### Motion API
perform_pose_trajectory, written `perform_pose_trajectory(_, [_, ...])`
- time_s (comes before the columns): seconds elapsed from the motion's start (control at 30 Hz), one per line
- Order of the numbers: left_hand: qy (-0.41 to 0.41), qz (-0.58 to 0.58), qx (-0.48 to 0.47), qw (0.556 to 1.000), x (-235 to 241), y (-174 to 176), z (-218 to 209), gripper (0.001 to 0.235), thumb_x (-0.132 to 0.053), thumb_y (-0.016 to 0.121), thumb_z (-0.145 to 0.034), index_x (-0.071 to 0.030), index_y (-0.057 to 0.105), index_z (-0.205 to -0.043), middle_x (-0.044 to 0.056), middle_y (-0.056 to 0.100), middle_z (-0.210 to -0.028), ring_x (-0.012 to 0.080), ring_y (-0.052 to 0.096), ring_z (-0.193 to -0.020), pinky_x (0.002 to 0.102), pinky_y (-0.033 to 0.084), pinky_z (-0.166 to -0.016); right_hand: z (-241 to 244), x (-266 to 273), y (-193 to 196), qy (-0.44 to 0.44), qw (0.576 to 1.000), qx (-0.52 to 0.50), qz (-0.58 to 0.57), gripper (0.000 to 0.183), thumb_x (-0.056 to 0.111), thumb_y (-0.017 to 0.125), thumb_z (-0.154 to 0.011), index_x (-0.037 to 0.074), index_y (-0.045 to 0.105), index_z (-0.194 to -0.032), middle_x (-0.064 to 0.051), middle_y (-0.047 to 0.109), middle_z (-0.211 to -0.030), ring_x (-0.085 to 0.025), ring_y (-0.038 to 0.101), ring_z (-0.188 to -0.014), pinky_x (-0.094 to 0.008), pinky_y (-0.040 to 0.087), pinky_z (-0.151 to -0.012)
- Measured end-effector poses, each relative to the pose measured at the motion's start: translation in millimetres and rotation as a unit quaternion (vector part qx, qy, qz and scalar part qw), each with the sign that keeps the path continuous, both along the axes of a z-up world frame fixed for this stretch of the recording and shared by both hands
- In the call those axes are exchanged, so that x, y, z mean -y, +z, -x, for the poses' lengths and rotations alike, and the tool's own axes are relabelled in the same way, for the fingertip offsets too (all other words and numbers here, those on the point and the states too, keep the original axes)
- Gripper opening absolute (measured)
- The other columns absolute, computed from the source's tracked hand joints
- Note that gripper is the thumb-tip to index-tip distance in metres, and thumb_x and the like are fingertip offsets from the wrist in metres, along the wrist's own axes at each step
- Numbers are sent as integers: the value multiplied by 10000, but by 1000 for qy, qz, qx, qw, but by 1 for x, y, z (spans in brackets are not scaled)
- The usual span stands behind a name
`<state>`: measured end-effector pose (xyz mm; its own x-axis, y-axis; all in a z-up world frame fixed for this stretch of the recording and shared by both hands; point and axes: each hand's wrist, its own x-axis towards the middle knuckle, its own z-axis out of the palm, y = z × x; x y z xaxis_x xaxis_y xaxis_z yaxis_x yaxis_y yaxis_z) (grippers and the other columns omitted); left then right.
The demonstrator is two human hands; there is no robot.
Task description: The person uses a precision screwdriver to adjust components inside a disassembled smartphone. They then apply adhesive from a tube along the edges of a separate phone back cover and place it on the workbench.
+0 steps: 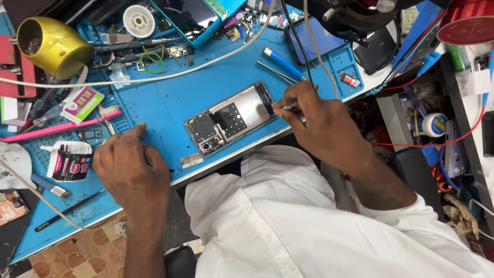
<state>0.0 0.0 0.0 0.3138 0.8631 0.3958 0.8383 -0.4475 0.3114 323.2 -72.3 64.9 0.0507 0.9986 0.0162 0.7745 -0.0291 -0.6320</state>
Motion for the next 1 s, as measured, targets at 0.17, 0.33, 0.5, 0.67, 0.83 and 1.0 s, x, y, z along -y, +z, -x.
perform_pose_trajectory(0.17, [2, -6, 9, 1000, -1, 1, -2, 295, 77, 646, -966, -35, 683, -1236, 80, 680, -1120, 268, 617, -1174, 441, 425, -1100, 5, -10, 20, 55, 996, -21, -70, 374, 121, 727, -940, -21, 442, -1136, -174, 720, -1045, -313, 767, -959, -364, 657, -757])
perform_pose_trajectory(0.33, [-2, -4, 15, 1000, 0, 0, 0, 308, 85, 641, -962, -29, 684, -1246, 83, 679, -1111, 263, 618, -1155, 440, 442, -1091, 10, -8, 23, 50, 998, 22, -44, 280, 76, 710, -985, 1, 485, -1135, -145, 772, -1025, -293, 780, -917, -360, 642, -700])
perform_pose_trajectory(0.5, [-11, -3, 26, 1000, -3, 2, -1, 314, 85, 635, -964, -14, 672, -1260, 55, 709, -1138, 258, 617, -1155, 439, 438, -1096, 11, -6, 13, 44, 996, 52, -63, 275, 105, 719, -1005, 12, 482, -1109, -132, 760, -966, -257, 788, -863, -336, 637, -649])
perform_pose_trajectory(0.67, [-5, 3, 30, 1000, -4, 5, -3, 323, 87, 640, -949, -19, 677, -1251, 59, 713, -1114, 271, 616, -1171, 457, 445, -1103, 15, -2, 11, 34, 994, 76, -69, 281, 112, 725, -997, 15, 488, -1112, -129, 756, -945, -247, 786, -804, -348, 612, -590])
perform_pose_trajectory(0.83, [-6, 5, 47, 999, -3, 10, -4, 349, 91, 634, -933, -18, 676, -1263, 73, 714, -1125, 292, 613, -1191, 468, 447, -1112, 16, -3, 16, 54, 994, 60, -70, 320, 112, 717, -978, 11, 474, -1161, -139, 749, -996, -280, 774, -825, -369, 616, -608])
perform_pose_trajectory(1.0, [-8, 22, 56, 998, -1, 10, -3, 387, 102, 628, -944, -8, 675, -1312, 70, 717, -1142, 270, 621, -1170, 473, 448, -1115, 10, -1, 20, 32, 999, 27, -15, 286, 103, 683, -985, 21, 472, -1159, -129, 767, -1044, -272, 786, -816, -364, 604, -547])
